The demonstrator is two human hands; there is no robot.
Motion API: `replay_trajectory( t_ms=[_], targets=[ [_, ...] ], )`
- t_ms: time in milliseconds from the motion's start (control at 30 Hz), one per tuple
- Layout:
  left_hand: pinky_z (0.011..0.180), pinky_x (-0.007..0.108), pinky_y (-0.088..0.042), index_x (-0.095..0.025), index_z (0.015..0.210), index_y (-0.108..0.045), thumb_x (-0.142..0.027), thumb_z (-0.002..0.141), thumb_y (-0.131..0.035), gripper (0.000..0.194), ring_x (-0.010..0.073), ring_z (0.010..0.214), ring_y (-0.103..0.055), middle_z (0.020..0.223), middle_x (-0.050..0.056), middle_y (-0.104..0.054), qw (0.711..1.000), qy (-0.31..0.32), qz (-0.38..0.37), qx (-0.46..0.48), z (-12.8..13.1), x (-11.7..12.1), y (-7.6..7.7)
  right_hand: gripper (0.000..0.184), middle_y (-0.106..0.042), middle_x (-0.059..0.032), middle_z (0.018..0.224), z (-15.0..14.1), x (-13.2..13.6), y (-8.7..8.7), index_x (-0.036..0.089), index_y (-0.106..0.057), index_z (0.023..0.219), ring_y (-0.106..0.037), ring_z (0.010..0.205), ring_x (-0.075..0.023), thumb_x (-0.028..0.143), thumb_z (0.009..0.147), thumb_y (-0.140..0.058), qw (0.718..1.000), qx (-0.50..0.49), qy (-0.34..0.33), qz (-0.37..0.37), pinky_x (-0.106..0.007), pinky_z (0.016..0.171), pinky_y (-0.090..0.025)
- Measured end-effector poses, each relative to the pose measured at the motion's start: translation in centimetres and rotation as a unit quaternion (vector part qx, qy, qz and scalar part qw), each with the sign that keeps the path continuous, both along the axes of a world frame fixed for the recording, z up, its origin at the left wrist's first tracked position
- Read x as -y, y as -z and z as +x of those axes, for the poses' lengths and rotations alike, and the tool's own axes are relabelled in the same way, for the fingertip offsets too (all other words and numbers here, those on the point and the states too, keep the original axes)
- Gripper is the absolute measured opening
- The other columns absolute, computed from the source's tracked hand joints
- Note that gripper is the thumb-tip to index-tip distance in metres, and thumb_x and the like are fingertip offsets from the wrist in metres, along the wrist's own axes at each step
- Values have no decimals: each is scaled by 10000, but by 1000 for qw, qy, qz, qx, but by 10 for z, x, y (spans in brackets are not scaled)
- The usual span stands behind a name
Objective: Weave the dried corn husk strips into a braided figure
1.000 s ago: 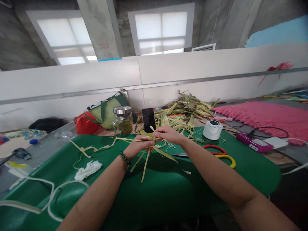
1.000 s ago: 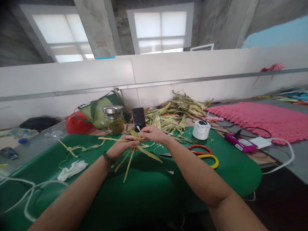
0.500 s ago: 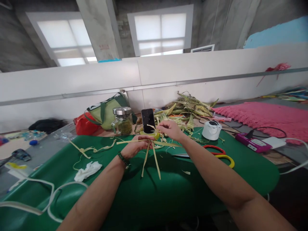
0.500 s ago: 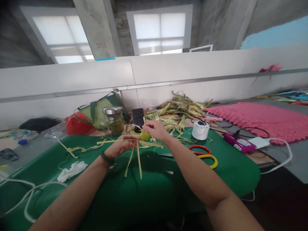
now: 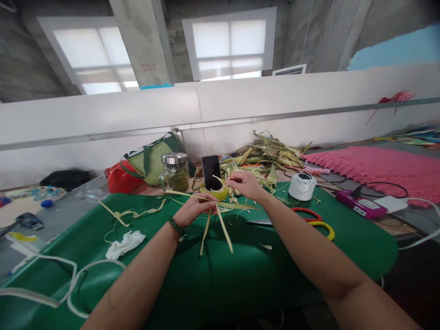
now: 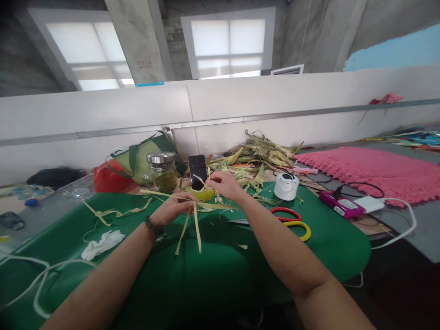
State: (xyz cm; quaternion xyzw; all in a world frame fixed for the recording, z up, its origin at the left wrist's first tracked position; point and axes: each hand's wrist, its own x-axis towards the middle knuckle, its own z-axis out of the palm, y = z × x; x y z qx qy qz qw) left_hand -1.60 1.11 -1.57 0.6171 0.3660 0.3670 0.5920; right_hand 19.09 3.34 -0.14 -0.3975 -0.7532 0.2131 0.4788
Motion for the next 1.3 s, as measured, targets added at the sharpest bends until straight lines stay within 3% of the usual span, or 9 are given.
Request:
replay_trajectory(
  t_ms=[300, 433, 533, 633, 700, 833, 1033, 1200, 1300],
  targets=[
    [571, 268, -511, -130, 661, -616, -396, 543, -794, 341, 149, 544, -627, 588, 31, -668, 1000, -3, -16, 21, -2, -2, 2, 159, -498, 26, 536, 3, -10, 9, 142, -592, 608, -409, 503, -84, 263, 703, -553, 995, 98, -7, -36, -209, 481, -297],
    [579, 265, -516, -127, 676, -608, -412, 534, -794, 369, 141, 539, -626, 589, 27, -665, 999, -35, -20, 34, -3, -3, 1, 67, -505, 22, 472, 8, -16, 18, 142, -618, 540, -444, 485, -105, 172, 572, -669, 981, 173, -59, -69, -230, 481, -335],
    [562, 242, -504, -127, 697, -603, -412, 534, -791, 378, 134, 540, -627, 592, 22, -662, 996, -73, -22, 38, -2, -6, 1, 284, -651, -40, 712, 14, -12, 14, 153, -700, 760, -573, 686, -193, 188, 486, -767, 976, 188, -82, -67, -274, 608, -437],
    [510, 207, -467, -130, 716, -603, -416, 545, -782, 379, 119, 523, -617, 587, 13, -656, 992, -109, -18, 57, 0, -8, 2, 594, -621, -93, 1106, 10, -2, 9, 197, -649, 1054, -544, 1023, -274, 354, 502, -801, 982, 160, -98, -32, -364, 859, -432],
    [508, 200, -459, -129, 720, -606, -431, 554, -774, 383, 112, 526, -612, 585, 6, -651, 990, -118, -6, 78, 2, -8, 3, 632, -609, -90, 1138, -2, 4, 9, 205, -624, 1093, -538, 1053, -265, 437, 527, -785, 986, 115, -121, -28, -384, 904, -416],
    [602, 250, -504, -127, 759, -614, -441, 567, -765, 398, 135, 579, -633, 637, 11, -667, 992, -90, 23, 80, 9, -2, 6, 365, -664, -69, 884, -32, 7, 19, 155, -671, 925, -598, 851, -196, 468, 759, -581, 992, -25, -106, -65, -333, 782, -473],
    [609, 279, -500, -160, 964, -509, -314, 640, -738, 426, 182, 667, -663, 750, 49, -698, 996, -85, 4, -6, 22, 12, -16, 201, -655, -63, 836, -35, -2, 22, 183, -655, 663, -569, 957, -218, 380, 694, -629, 991, -131, -12, -33, -359, 885, -425],
    [626, 271, -478, -154, 1157, -465, -250, 724, -656, 484, 205, 805, -638, 836, 69, -674, 973, -156, 58, -163, 7, 57, -50, 244, -659, -44, 733, -20, -2, 13, 167, -664, 720, -595, 756, -187, 401, 701, -598, 988, -143, 5, -62, -332, 763, -462],
    [703, 265, -461, -182, 989, -596, -333, 787, -591, 253, 169, 782, -599, 815, 34, -644, 949, -115, 106, -274, -18, 120, -36, 249, -661, -37, 720, -15, 0, 7, 167, -662, 724, -596, 745, -181, 404, 706, -587, 986, -153, 19, -64, -305, 733, -461]
  ],
)
